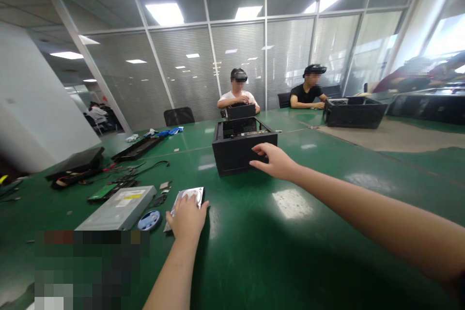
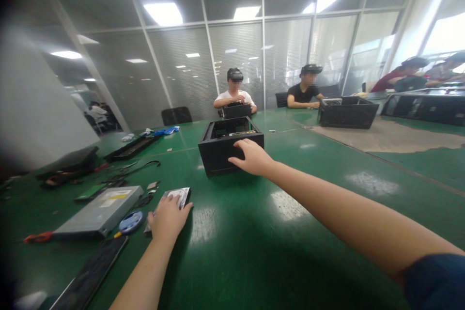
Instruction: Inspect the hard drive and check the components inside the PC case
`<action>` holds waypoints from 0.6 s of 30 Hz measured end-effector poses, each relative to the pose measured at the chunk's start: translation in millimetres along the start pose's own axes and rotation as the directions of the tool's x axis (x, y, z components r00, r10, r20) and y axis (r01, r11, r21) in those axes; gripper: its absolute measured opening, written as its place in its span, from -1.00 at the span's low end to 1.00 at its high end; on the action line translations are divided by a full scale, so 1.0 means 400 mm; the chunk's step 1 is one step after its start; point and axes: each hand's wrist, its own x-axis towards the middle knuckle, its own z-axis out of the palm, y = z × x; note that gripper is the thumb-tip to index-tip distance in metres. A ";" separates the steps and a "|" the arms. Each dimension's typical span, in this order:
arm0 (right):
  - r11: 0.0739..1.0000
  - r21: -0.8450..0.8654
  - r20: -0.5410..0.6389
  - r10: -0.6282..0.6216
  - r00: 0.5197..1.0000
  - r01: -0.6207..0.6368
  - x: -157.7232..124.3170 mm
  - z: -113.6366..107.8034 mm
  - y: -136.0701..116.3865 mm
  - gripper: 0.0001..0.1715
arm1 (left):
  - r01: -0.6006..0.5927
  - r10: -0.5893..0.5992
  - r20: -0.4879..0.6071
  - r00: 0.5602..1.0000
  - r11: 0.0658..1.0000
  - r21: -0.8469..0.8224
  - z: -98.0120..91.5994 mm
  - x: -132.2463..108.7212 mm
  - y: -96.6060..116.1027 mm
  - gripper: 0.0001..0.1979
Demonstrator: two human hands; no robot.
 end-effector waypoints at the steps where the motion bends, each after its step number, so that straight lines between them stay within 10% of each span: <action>1: 0.990 -0.136 0.001 -0.032 0.999 0.032 0.044 -0.002 0.007 -0.40 | -0.011 0.011 0.003 1.000 1.000 0.000 0.001 0.001 0.001 -0.50; 8: 0.846 -0.529 0.153 0.009 0.988 0.075 0.253 0.020 0.082 -0.32 | -0.036 0.036 0.025 0.999 0.999 0.006 0.021 0.009 -0.003 -0.55; 18: 0.765 -0.635 0.204 0.034 0.978 0.106 0.269 0.039 0.120 -0.53 | -0.007 0.010 0.065 0.998 0.999 -0.047 0.000 0.006 0.007 -0.48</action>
